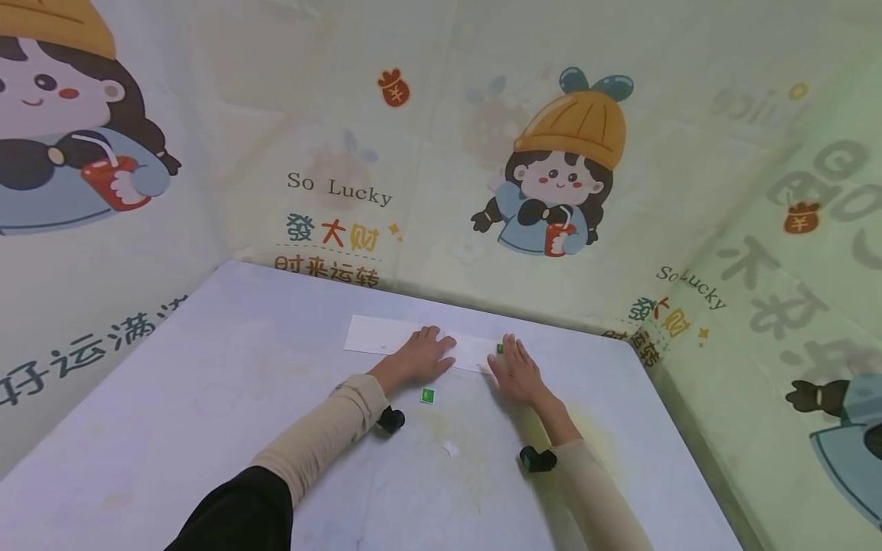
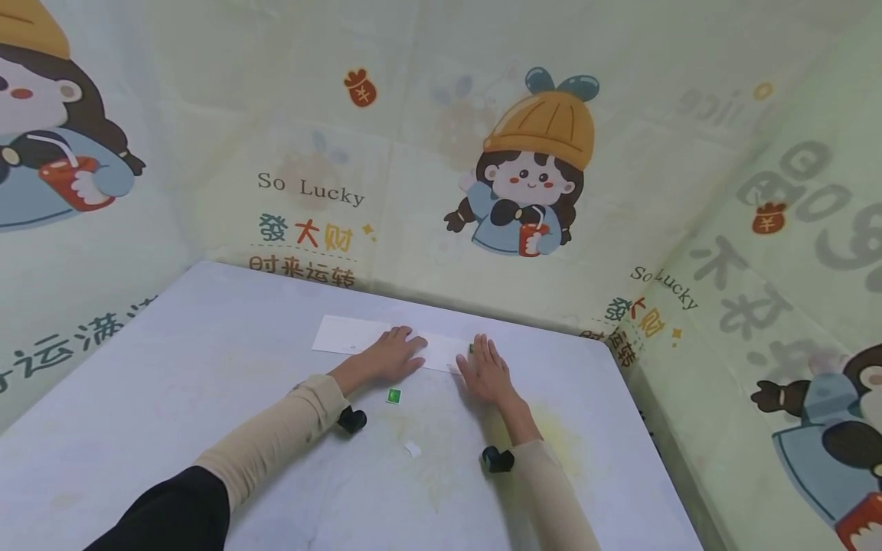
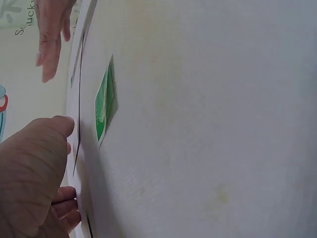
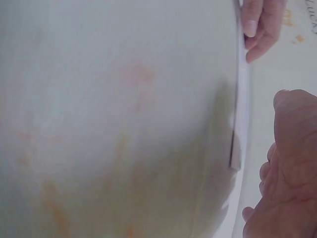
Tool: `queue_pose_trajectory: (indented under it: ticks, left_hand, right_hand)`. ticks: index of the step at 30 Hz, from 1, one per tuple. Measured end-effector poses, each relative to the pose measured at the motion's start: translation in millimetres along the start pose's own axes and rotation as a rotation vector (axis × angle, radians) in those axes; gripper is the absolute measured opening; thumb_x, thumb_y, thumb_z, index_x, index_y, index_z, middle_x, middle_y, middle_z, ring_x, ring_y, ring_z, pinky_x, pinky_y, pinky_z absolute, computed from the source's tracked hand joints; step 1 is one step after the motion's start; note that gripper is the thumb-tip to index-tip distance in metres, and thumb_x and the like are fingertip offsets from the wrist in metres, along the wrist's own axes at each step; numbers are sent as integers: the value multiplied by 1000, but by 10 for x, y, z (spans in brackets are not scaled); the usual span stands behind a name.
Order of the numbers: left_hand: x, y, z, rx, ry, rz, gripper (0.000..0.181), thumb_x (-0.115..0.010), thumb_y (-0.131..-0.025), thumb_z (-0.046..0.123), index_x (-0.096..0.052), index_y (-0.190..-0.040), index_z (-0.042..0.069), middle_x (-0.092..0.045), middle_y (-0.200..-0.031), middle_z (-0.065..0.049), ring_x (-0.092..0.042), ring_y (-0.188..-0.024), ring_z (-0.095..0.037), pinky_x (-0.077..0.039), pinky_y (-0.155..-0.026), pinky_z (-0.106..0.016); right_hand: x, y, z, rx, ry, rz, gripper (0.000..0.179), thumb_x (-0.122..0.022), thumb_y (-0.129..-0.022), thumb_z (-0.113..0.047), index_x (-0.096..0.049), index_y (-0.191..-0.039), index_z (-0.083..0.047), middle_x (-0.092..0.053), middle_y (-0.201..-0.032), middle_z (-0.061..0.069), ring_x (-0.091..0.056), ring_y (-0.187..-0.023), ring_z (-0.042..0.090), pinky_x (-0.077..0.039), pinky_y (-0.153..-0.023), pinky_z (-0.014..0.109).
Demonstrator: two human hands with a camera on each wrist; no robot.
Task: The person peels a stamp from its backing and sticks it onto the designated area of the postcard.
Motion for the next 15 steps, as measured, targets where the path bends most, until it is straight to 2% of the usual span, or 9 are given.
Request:
queue_pose_trajectory:
  ticks: [8, 11, 15]
  left_hand:
    - [26, 51, -15, -21, 39, 42, 51, -46, -108, 39, -45, -153, 13, -39, -153, -24, -34, -145, -38, -27, -120, -50]
    - [33, 61, -22, -37, 40, 71, 51, -47, -108, 38, -46, -152, 13, -40, -152, -24, -36, -143, -38, -28, -120, -50]
    - [72, 85, -7, -73, 52, 116, 50, -49, -107, 36, -46, -150, 12, -41, -149, -26, -38, -142, -40, -30, -118, -51]
  right_hand:
    - [101, 107, -93, 64, -172, 99, 71, -41, -108, -31, -14, -157, 12, -16, -165, 30, -13, -154, 46, -15, -118, 68]
    - [119, 147, -126, 82, -198, 129, 70, -41, -108, -30, -16, -156, 14, -18, -164, 31, -15, -153, 48, -16, -117, 70]
    - [120, 193, -132, 63, -233, 134, 69, -40, -109, -31, -17, -157, 13, -17, -165, 30, -15, -153, 48, -15, -116, 71]
Point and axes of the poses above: each hand's wrist, its own y-axis away from the middle knuckle, its own x-axis out of the back of the hand, z = x × y, the point moved 6 cm from there along -y, towards the middle knuckle
